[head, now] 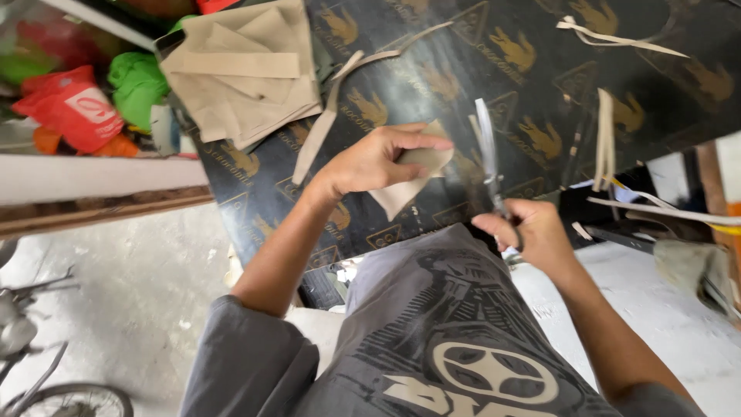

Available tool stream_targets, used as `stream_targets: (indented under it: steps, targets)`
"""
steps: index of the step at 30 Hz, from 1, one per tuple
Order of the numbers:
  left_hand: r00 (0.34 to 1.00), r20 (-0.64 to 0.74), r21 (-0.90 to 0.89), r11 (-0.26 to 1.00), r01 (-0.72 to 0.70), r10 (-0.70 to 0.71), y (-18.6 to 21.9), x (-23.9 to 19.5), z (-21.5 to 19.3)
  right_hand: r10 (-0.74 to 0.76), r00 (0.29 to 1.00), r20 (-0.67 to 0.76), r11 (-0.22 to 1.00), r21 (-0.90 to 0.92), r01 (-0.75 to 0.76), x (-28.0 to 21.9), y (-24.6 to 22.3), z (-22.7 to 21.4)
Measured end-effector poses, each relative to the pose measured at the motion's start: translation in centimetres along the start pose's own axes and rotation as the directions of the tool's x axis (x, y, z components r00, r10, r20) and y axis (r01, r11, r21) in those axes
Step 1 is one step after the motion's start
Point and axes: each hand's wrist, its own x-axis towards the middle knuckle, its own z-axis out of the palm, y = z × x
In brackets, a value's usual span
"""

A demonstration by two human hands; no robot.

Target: Measuring and cutting fabric pieces using a tape measure and scissors on a workbench.

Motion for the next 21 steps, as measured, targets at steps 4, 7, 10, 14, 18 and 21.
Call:
stream_targets:
  steps: [4, 7, 10, 14, 18, 21]
  targets:
    - [0.982, -0.177, 0.035, 0.998, -0.056, 0.061, -1.6, -2.0, -2.3, 0.013, 0.996, 0.093, 0.995, -0.099, -0.003, 5.2, 7.5, 1.7]
    - [0.882, -0.470, 0.087, 0.996, 0.003, 0.039, -6.1, -3.7, -5.3, 0.237, 0.970, 0.055, 0.926, -0.315, -0.209, 7.1, 11.3, 5.0]
    - [0.653, -0.745, -0.059, 0.988, 0.141, -0.137, -8.8, -5.0, -10.4, 0.607, 0.778, 0.162, 0.642, -0.677, -0.360, 7.3, 9.0, 7.7]
    - [0.115, -0.985, -0.110, 0.977, 0.181, -0.132, -12.8, -7.6, -18.7, 0.639, 0.730, 0.242, 0.548, -0.809, -0.212, 6.1, 10.9, 8.6]
    - [-0.077, -0.997, -0.043, 0.830, 0.557, 0.000, -21.1, -13.4, -23.9, 0.652, 0.740, 0.163, 0.469, -0.854, -0.224, 5.2, 8.7, 8.2]
    - [0.024, -0.949, 0.192, 0.513, 0.837, 0.315, -22.8, -16.2, -21.2, 0.605, 0.794, -0.059, 0.524, -0.721, -0.453, 4.7, 12.0, 6.1]
